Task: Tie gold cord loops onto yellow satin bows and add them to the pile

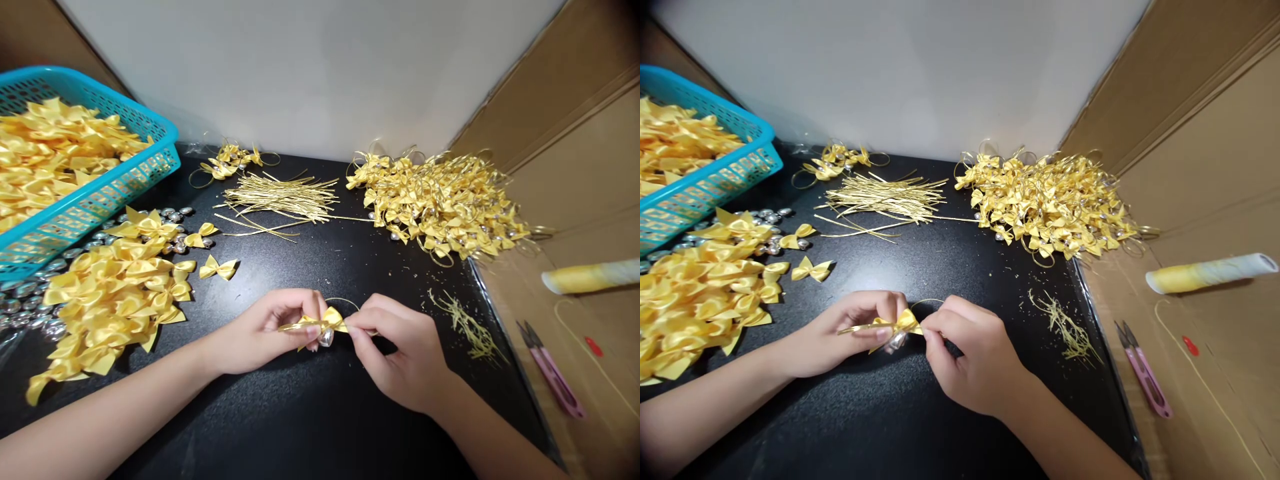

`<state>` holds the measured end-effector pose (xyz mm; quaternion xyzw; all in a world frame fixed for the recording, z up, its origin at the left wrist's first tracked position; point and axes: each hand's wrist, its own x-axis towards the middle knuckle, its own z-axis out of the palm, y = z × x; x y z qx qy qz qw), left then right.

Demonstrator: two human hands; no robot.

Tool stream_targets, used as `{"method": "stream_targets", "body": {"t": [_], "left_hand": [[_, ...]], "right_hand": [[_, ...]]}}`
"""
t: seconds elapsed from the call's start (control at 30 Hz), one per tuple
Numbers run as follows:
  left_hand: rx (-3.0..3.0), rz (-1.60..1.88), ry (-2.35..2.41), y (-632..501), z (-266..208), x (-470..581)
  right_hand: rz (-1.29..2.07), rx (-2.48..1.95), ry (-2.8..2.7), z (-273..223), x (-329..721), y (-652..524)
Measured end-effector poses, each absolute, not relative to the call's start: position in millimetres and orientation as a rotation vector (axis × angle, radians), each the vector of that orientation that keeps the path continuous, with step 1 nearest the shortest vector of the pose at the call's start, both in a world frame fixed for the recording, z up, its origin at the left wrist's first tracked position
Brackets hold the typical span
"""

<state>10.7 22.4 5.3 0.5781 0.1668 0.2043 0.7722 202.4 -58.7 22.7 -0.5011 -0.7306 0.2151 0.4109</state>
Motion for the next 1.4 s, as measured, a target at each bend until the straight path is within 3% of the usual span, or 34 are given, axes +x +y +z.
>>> {"method": "stream_targets", "body": {"t": [1.4], "left_hand": [[1.011,0.412,0.354,21,-5,12]], "right_hand": [[0.822,-1.369,-1.473,11,187,-60]]}}
